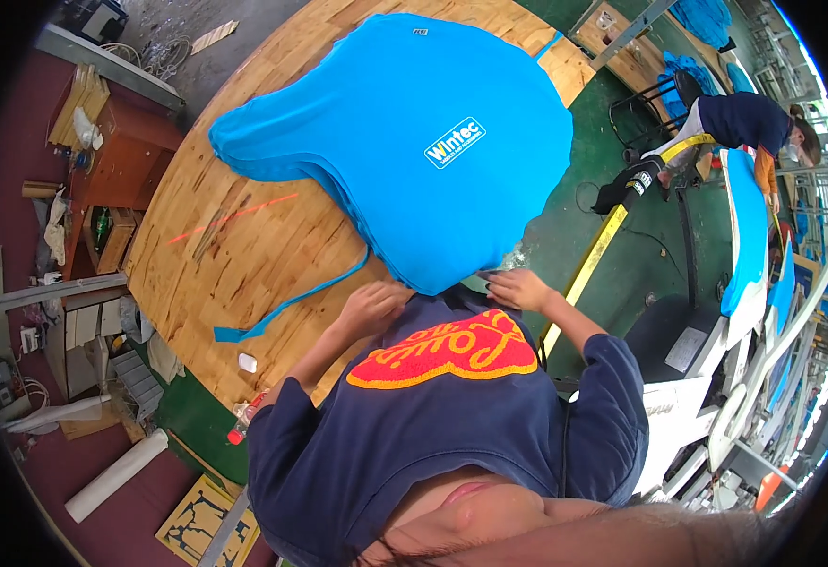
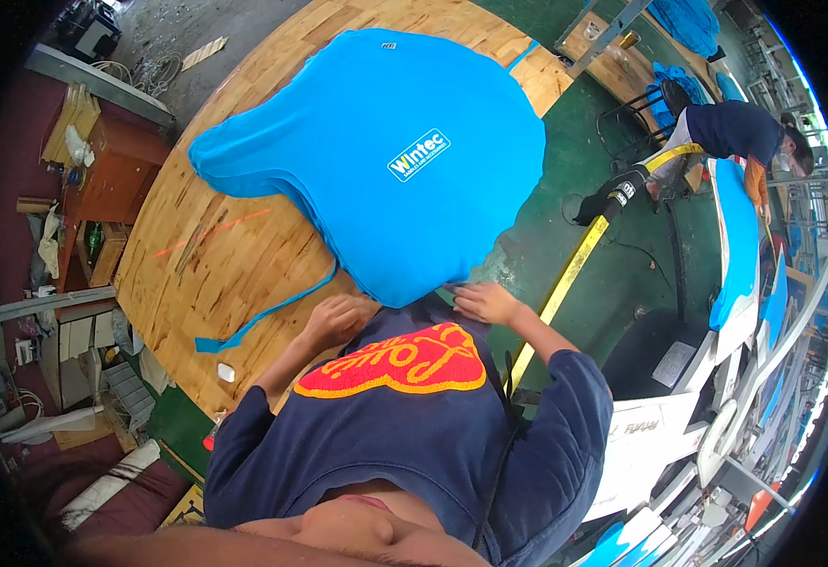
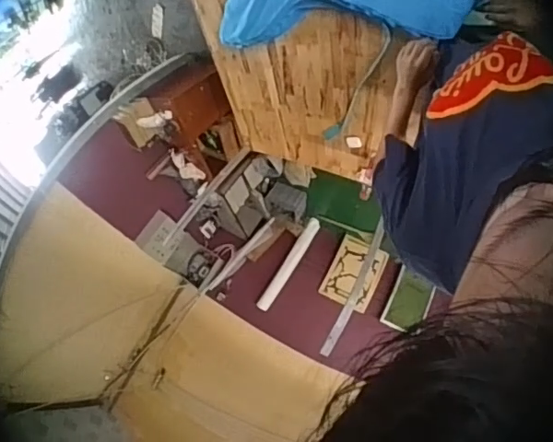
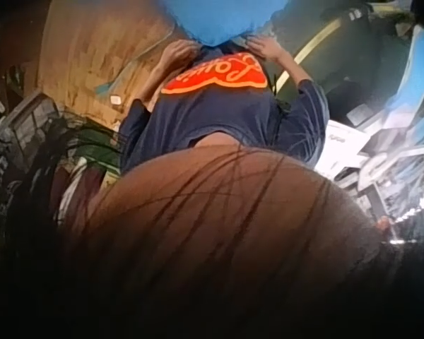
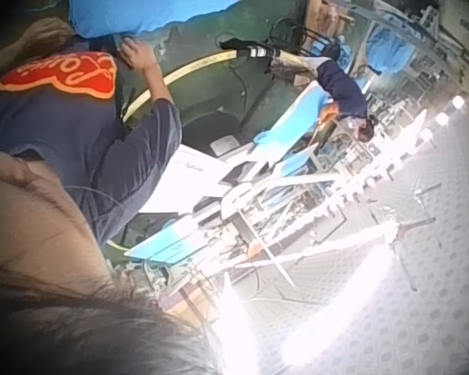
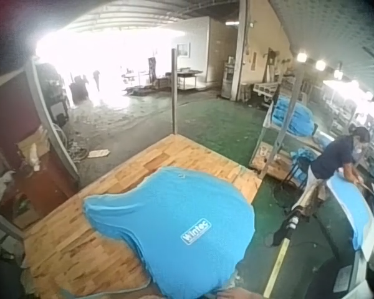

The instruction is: Placing blue fabric pieces onto a circular screen printing machine and organizing stacks of fabric.

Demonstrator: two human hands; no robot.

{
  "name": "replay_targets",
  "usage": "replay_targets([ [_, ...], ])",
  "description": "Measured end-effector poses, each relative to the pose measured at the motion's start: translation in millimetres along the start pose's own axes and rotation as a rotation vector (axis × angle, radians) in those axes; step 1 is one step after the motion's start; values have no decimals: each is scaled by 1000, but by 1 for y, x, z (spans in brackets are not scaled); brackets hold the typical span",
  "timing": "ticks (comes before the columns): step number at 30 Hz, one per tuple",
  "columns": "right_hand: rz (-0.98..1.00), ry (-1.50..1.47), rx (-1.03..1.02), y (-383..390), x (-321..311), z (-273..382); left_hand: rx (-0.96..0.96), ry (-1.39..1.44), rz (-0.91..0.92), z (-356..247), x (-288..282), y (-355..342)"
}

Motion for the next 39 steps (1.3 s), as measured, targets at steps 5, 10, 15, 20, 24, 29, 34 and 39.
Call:
replay_targets([
  [5, -723, 298, 51, -18, -112, -14, -48, -245, -152, 19, -24, -101],
  [10, -923, 246, 404, -70, -153, -25, -124, -351, 95, 30, 11, -146],
  [15, -809, 188, 485, -50, -91, -39, -110, -263, 58, 16, 20, -105],
  [20, -636, 94, 514, -17, -94, -34, -342, 277, 213, 28, -28, -93],
  [24, -1031, 302, 394, -12, -215, -51, -236, -85, -356, 78, -122, -135],
  [29, -1303, 343, 542, -28, -312, -117, -559, -518, -564, 188, -182, -157],
  [34, -946, 157, 981, -67, -256, -196, -945, -659, -291, 294, -170, -101],
  [39, -897, 78, 1000, -66, -231, -232, -914, -731, -325, 317, -151, -91],
])
Point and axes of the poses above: each hand's wrist, its own y-axis away from the middle knuckle, its own x-axis out of the palm, z = x × y, the point moved 4 cm from there along -y, towards the middle knuckle, and after that the axes turned 7 degrees about z, right-handed, at the moved point
